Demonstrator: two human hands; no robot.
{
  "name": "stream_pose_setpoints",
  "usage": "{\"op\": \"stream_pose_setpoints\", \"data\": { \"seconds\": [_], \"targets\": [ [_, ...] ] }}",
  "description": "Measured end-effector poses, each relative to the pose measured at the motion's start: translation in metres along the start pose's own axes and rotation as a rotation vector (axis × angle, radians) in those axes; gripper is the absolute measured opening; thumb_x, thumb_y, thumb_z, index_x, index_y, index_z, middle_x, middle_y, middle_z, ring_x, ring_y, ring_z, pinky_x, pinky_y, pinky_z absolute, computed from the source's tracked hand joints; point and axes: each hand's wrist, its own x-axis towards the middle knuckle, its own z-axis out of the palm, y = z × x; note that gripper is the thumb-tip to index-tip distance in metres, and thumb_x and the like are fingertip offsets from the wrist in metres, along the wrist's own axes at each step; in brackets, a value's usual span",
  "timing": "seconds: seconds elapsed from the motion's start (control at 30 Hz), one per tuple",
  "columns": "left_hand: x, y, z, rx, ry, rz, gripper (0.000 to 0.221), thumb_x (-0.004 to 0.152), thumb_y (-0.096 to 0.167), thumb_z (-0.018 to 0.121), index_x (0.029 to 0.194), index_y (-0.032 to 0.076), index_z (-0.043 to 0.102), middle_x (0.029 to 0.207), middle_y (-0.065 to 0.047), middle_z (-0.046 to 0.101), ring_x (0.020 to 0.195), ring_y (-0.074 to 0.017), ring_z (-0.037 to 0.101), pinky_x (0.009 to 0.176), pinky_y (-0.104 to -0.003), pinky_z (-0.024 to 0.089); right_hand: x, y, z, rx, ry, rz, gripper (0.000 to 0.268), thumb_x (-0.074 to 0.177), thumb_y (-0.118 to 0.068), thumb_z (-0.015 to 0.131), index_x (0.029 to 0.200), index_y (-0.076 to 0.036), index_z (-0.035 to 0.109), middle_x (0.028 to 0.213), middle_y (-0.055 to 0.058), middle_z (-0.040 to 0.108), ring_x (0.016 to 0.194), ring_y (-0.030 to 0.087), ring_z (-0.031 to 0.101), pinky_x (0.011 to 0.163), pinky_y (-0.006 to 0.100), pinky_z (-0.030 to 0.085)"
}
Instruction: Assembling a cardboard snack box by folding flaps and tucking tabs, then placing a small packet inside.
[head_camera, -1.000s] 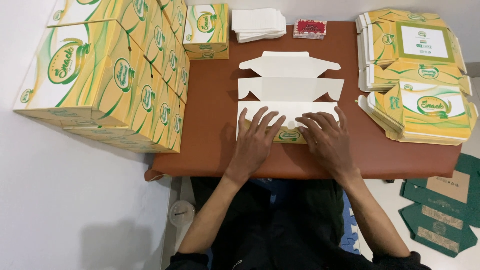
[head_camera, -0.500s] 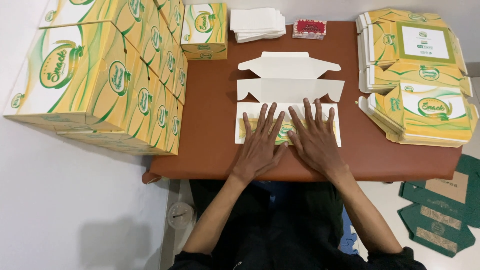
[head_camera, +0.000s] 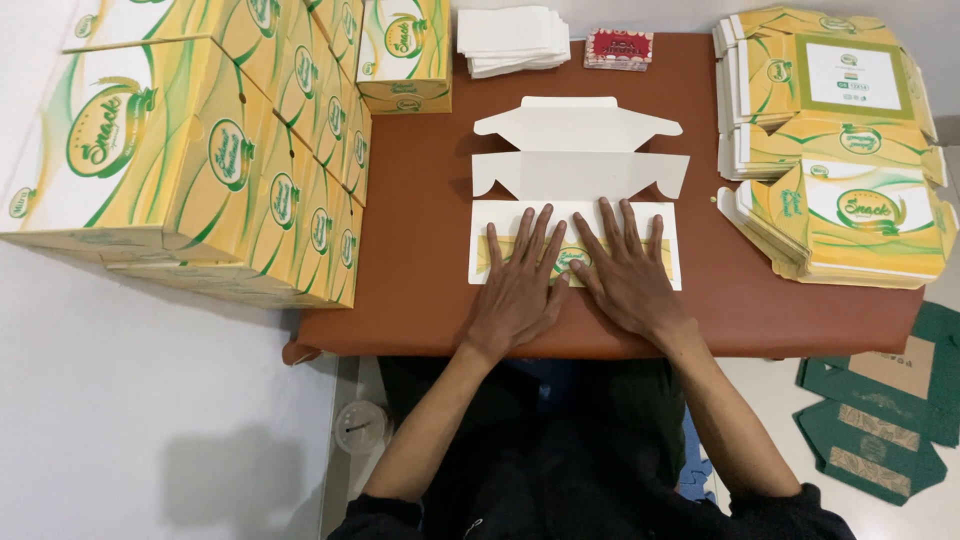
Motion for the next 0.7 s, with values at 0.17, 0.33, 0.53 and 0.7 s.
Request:
{"op": "stream_pose_setpoints", "data": {
  "seconds": [0.17, 0.33, 0.53, 0.7],
  "targets": [
    [0.001, 0.006, -0.007, 0.040, -0.026, -0.024, 0.069, 0.110, 0.033, 0.031, 0.175, 0.013, 0.016, 0.183, -0.016, 0.002, 0.169, -0.0352, 0.001, 0.127, -0.074, -0.008, 0.001, -0.002, -0.004, 0.004, -0.012, -0.001, 0.076, 0.110, -0.072, 0.016, 0.174, -0.032, 0.017, 0.182, 0.014, 0.006, 0.167, 0.038, -0.003, 0.127, 0.067, -0.014],
    [0.000, 0.008, -0.009, 0.059, -0.033, -0.023, 0.069, 0.109, 0.035, 0.031, 0.174, 0.013, 0.019, 0.183, -0.017, 0.005, 0.169, -0.0358, 0.003, 0.127, -0.074, -0.005, -0.001, -0.004, -0.007, -0.030, -0.029, 0.009, 0.079, 0.109, -0.075, 0.015, 0.175, -0.031, 0.014, 0.181, 0.016, 0.005, 0.167, 0.038, -0.003, 0.128, 0.068, -0.011],
    [-0.003, 0.006, -0.008, 0.042, -0.021, -0.021, 0.068, 0.110, 0.035, 0.031, 0.174, 0.013, 0.019, 0.183, -0.016, 0.005, 0.169, -0.0349, 0.004, 0.128, -0.073, -0.003, -0.004, -0.005, -0.007, 0.037, 0.019, -0.019, 0.077, 0.111, -0.072, 0.017, 0.174, -0.030, 0.019, 0.181, 0.016, 0.010, 0.167, 0.038, 0.001, 0.128, 0.069, -0.009],
    [-0.004, 0.009, -0.010, -0.027, 0.089, -0.010, 0.066, 0.106, 0.032, 0.044, 0.167, 0.008, 0.038, 0.177, -0.023, 0.026, 0.165, -0.0407, 0.022, 0.126, -0.077, 0.001, -0.007, -0.011, -0.012, 0.068, 0.127, 0.008, 0.069, 0.109, -0.069, 0.038, 0.167, -0.033, 0.040, 0.178, 0.014, 0.029, 0.166, 0.038, 0.018, 0.130, 0.068, 0.000]
  ]
}}
